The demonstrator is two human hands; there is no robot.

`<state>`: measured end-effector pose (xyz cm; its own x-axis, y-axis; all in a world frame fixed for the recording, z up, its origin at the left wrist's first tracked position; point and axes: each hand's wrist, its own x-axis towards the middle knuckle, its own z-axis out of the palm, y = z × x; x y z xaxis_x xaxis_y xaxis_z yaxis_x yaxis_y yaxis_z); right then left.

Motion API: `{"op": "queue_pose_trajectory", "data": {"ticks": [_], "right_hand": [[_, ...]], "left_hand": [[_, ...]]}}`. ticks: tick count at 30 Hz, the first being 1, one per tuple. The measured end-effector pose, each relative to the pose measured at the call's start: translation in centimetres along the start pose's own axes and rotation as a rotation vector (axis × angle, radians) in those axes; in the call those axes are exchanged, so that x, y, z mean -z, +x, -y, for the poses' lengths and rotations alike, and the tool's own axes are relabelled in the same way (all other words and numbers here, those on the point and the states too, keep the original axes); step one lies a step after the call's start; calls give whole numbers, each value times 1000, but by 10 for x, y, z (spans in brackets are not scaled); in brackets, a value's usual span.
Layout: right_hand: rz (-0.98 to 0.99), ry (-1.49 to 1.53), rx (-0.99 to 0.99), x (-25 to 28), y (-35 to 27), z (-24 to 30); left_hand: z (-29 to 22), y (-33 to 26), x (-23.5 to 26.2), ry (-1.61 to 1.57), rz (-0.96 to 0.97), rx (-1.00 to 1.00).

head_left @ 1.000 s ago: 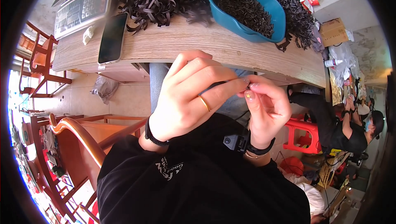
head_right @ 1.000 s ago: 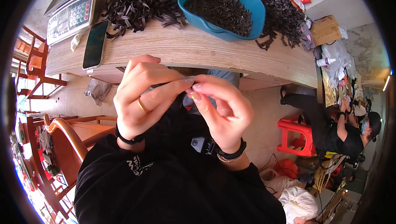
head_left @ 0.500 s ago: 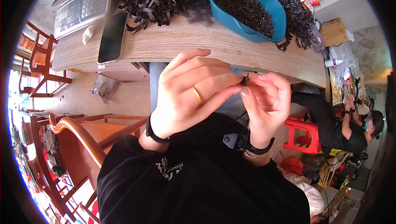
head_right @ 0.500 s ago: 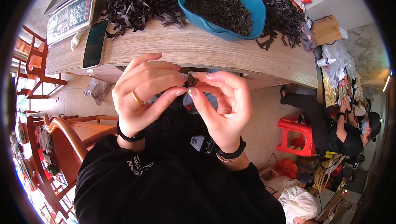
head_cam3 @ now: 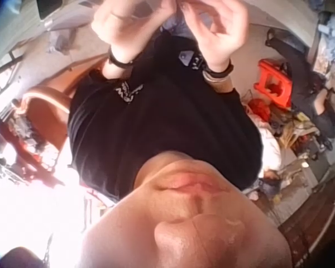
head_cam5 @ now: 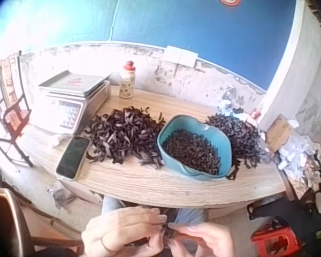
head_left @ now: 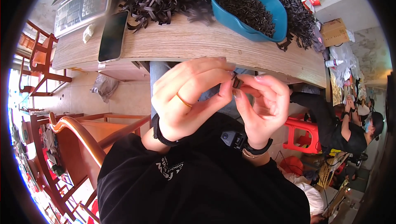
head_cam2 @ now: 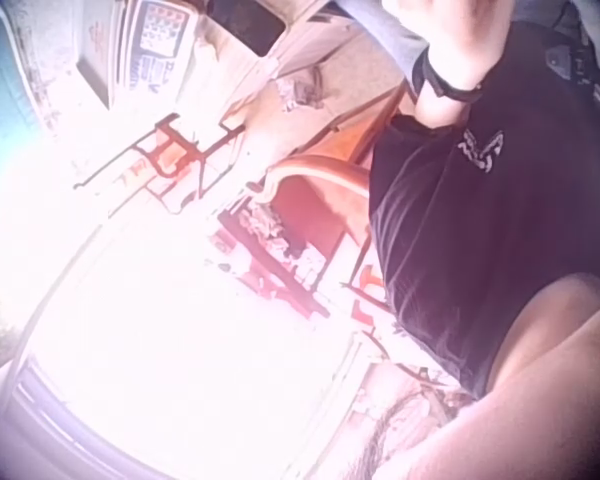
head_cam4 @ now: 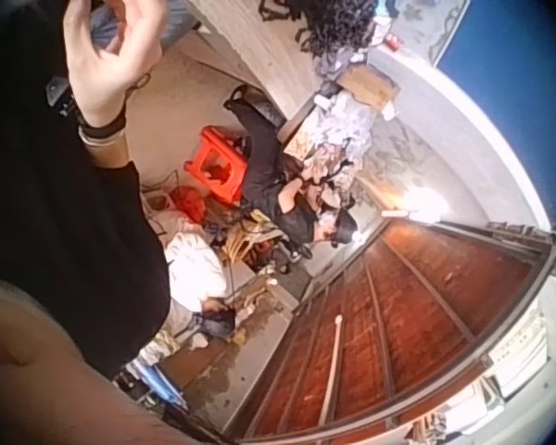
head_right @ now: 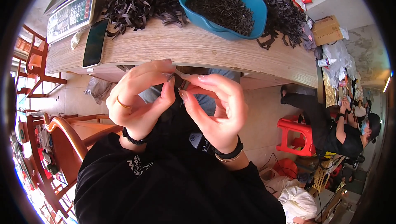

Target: Assembling small components onto black leather strips at a workstation.

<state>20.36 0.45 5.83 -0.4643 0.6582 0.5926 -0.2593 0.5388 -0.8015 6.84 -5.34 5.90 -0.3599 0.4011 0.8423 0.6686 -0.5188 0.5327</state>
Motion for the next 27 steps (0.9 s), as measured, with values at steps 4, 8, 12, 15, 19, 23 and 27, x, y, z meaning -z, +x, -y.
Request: {"op": "queue_pose_trajectory", "data": {"ticks": [4,8,12,15,19,23,27], "right_hand": [[-59,-17,104,-2,1,1],[-69,16,132,3,-2,1],[-90,23,125,5,-5,0],[-74,22,130,5,-5,-1],[-67,44,149,4,-4,-1],[-34,46,178,4,-1,-1],[87,-71,158,12,1,3]], "left_hand": [[-1,1,5,29,99,-88],[1,8,11,59,206,-226],[6,6,13,16,266,-262],[7,7,13,9,282,-277],[6,11,15,-65,318,-260],[6,12,17,-167,307,-195],[5,10,17,-221,262,-167]]}}
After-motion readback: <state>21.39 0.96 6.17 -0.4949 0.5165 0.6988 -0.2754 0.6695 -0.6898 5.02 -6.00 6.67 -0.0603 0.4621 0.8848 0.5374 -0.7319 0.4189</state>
